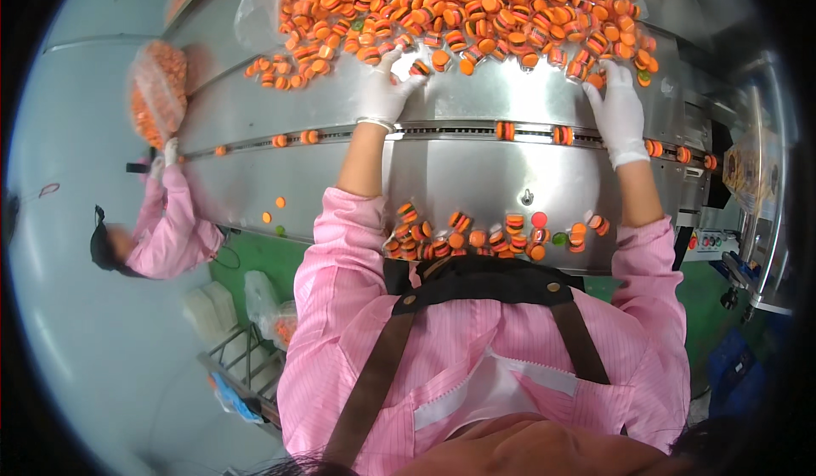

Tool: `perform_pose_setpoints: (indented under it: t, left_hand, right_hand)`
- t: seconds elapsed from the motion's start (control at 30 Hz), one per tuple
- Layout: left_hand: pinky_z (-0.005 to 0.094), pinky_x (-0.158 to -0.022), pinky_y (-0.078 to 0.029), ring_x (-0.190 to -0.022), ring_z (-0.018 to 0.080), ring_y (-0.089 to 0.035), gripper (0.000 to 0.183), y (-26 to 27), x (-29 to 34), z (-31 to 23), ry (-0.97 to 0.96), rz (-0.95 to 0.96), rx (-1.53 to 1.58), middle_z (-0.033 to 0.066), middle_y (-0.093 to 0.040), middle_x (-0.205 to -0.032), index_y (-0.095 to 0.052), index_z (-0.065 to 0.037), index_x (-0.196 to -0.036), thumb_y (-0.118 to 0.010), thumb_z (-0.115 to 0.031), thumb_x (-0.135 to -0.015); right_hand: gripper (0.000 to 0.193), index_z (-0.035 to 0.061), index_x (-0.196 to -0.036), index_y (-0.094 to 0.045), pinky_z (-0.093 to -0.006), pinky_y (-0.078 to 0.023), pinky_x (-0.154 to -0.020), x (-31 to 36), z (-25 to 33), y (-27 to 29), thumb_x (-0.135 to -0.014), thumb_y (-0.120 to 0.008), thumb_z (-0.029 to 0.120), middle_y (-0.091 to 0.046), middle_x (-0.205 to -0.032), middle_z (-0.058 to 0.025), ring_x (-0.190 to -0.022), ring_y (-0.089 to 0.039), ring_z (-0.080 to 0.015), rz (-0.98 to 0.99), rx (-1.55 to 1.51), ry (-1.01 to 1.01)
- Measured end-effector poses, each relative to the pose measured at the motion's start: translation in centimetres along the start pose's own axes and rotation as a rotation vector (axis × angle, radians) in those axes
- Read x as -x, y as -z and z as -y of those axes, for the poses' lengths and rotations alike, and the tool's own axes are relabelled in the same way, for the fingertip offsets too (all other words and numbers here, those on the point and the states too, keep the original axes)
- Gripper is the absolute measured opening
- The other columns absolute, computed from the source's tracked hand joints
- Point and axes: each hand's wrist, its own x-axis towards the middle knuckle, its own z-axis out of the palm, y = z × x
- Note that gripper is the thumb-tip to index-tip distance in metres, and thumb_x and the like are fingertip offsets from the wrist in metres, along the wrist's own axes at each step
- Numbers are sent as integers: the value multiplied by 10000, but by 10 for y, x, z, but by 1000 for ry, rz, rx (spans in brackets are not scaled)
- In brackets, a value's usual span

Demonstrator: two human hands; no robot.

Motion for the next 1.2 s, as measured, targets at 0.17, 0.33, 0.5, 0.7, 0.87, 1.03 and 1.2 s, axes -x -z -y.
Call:
perform_pose_setpoints:
  t: [0.17,0.33,0.5,0.7,0.87,1.03,1.2]
  left_hand:
    - [333,-648,-478,-674,199,-590,416,-15,-4,3,-39,99,-189,94,-584,-709,-656,-117,-1137,-718,-351,-798]
    - [353,-689,-496,-709,233,-626,308,-9,6,-4,-64,228,-4,126,-628,-743,-684,-133,-1056,-670,-351,-838]
    - [355,-726,-503,-776,270,-649,316,-25,48,-35,-306,505,-20,114,-668,-834,-680,-108,-1036,-674,-342,-824]
    - [405,-689,-491,-748,300,-632,391,-44,45,-52,-189,504,-262,129,-637,-796,-635,-121,-1137,-683,-337,-815]
    - [439,-726,-500,-844,350,-644,486,-13,1,-46,-296,164,-241,165,-665,-913,-508,-182,-1313,-631,-332,-868]
    - [446,-759,-509,-907,320,-654,375,4,-32,-41,-401,305,-570,143,-674,-984,-566,-193,-1236,-594,-337,-891]
    - [445,-750,-514,-900,323,-655,389,-2,-37,-41,-477,447,-604,144,-675,-989,-603,-164,-1163,-626,-388,-846]
  right_hand:
    - [324,59,-1096,-558,-437,-522,-778,-21,1,-11,-849,-660,241,-558,-1157,-141,-917,-633,-342,223,245,-52]
    - [228,61,-1002,-565,-447,-510,-816,-9,-11,-15,-826,-658,173,-553,-1154,-136,-979,-605,-340,106,42,23]
    - [175,33,-917,-543,-394,-467,-827,20,-5,-10,-787,-648,82,-530,-1033,-156,-946,-565,-341,56,-364,210]
    - [151,7,-835,-513,-370,-461,-805,50,14,-8,-751,-636,-18,-517,-959,-141,-901,-549,-322,384,-581,287]
    - [172,13,-818,-518,-395,-460,-801,53,-15,-20,-713,-653,-8,-567,-978,-125,-905,-552,-333,317,-404,454]
    - [162,41,-817,-540,-398,-455,-814,38,-19,0,-724,-671,64,-583,-996,-123,-932,-565,-328,176,-311,446]
    - [208,72,-977,-596,-429,-477,-849,-4,4,-2,-796,-672,142,-591,-1028,-128,-990,-584,-328,116,-100,295]
